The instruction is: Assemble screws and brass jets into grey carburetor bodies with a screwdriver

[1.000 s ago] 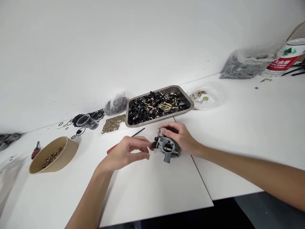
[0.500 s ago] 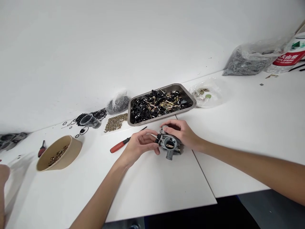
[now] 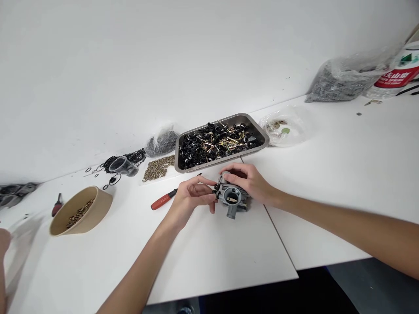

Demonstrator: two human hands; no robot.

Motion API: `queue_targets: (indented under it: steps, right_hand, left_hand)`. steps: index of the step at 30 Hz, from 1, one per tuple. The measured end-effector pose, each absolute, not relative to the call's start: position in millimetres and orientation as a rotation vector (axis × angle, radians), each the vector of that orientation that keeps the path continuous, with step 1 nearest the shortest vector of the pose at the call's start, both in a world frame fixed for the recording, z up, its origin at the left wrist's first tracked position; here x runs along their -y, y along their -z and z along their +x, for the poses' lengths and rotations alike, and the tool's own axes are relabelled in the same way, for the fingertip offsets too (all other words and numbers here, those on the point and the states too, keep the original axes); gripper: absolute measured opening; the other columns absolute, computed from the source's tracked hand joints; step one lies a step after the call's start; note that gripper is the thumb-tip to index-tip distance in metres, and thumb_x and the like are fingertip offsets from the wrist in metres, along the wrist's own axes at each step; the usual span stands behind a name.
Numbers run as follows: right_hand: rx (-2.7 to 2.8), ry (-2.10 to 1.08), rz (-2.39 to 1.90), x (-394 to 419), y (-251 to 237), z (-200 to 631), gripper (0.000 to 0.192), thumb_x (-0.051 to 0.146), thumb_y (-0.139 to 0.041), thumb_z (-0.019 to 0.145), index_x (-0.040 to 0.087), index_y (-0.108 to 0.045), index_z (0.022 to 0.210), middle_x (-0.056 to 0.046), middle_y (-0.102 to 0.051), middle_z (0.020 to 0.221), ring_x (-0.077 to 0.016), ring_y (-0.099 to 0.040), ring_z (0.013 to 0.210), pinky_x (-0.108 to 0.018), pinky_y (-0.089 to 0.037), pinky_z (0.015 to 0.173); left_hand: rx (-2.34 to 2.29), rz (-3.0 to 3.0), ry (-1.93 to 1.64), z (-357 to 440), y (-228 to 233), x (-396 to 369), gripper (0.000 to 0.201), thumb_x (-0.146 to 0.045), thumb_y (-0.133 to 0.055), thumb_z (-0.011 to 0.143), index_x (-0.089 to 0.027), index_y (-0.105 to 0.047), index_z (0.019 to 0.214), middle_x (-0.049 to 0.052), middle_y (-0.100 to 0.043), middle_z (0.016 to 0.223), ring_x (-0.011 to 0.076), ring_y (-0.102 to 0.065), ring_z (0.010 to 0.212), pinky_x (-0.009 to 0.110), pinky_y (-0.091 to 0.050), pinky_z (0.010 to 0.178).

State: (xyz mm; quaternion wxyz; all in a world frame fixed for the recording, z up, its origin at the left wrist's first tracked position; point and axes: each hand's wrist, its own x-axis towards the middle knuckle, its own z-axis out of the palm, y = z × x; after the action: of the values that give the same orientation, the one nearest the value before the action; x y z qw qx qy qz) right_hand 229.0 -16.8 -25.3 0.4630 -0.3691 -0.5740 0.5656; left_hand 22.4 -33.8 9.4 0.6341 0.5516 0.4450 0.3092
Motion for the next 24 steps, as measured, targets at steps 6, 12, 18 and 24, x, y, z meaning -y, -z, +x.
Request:
queue_targets:
  steps: [6, 12, 18, 24]
  right_hand:
    - [1.411, -1.378, -0.907, 17.2, 24.4, 228.8, 0.023, 0.032, -0.065, 0.086, 0.012, -0.068, 0.095, -0.003, -0.066, 0.081, -0.0117, -0.059, 0.072, -0.022, -0.045, 0.061]
    - [1.405, -1.346, -0.929, 17.7, 25.3, 228.8, 0.022, 0.032, -0.064, 0.086, 0.012, -0.068, 0.095, -0.002, -0.064, 0.078, -0.0106, -0.056, 0.068, -0.022, -0.043, 0.059]
    - [1.391, -1.291, -0.973, 18.1, 27.9, 228.5, 0.021, 0.033, -0.063, 0.087, 0.014, -0.068, 0.095, -0.002, -0.066, 0.084, -0.0122, -0.059, 0.077, -0.023, -0.046, 0.067]
    - [1.341, -1.255, -1.022, 24.6, 28.7, 226.3, 0.020, 0.034, -0.061, 0.089, 0.016, -0.067, 0.097, -0.002, -0.066, 0.087, -0.0132, -0.061, 0.080, -0.023, -0.047, 0.070]
  left_hand:
    - [-1.045, 1.297, -0.741, 22.2, -8.9, 34.7, 0.028, -0.023, -0.079, 0.072, -0.014, -0.065, 0.095, 0.007, -0.071, 0.075, 0.0188, -0.067, 0.060, 0.032, -0.052, 0.068]
    - [-1.111, 1.321, -0.729, 23.6, -10.1, 35.1, 0.032, -0.025, -0.081, 0.070, -0.015, -0.066, 0.097, 0.006, -0.071, 0.071, 0.0194, -0.068, 0.062, 0.033, -0.055, 0.070]
    - [-1.200, 1.356, -0.732, 27.1, -15.6, 38.4, 0.024, -0.028, -0.079, 0.072, -0.012, -0.071, 0.087, 0.008, -0.072, 0.072, 0.0193, -0.069, 0.062, 0.032, -0.057, 0.069]
    - [-1.331, 1.481, -0.871, 36.0, -12.3, 49.5, 0.011, -0.023, -0.074, 0.076, -0.015, -0.076, 0.083, 0.003, -0.067, 0.059, 0.0109, -0.060, 0.054, 0.022, -0.047, 0.055]
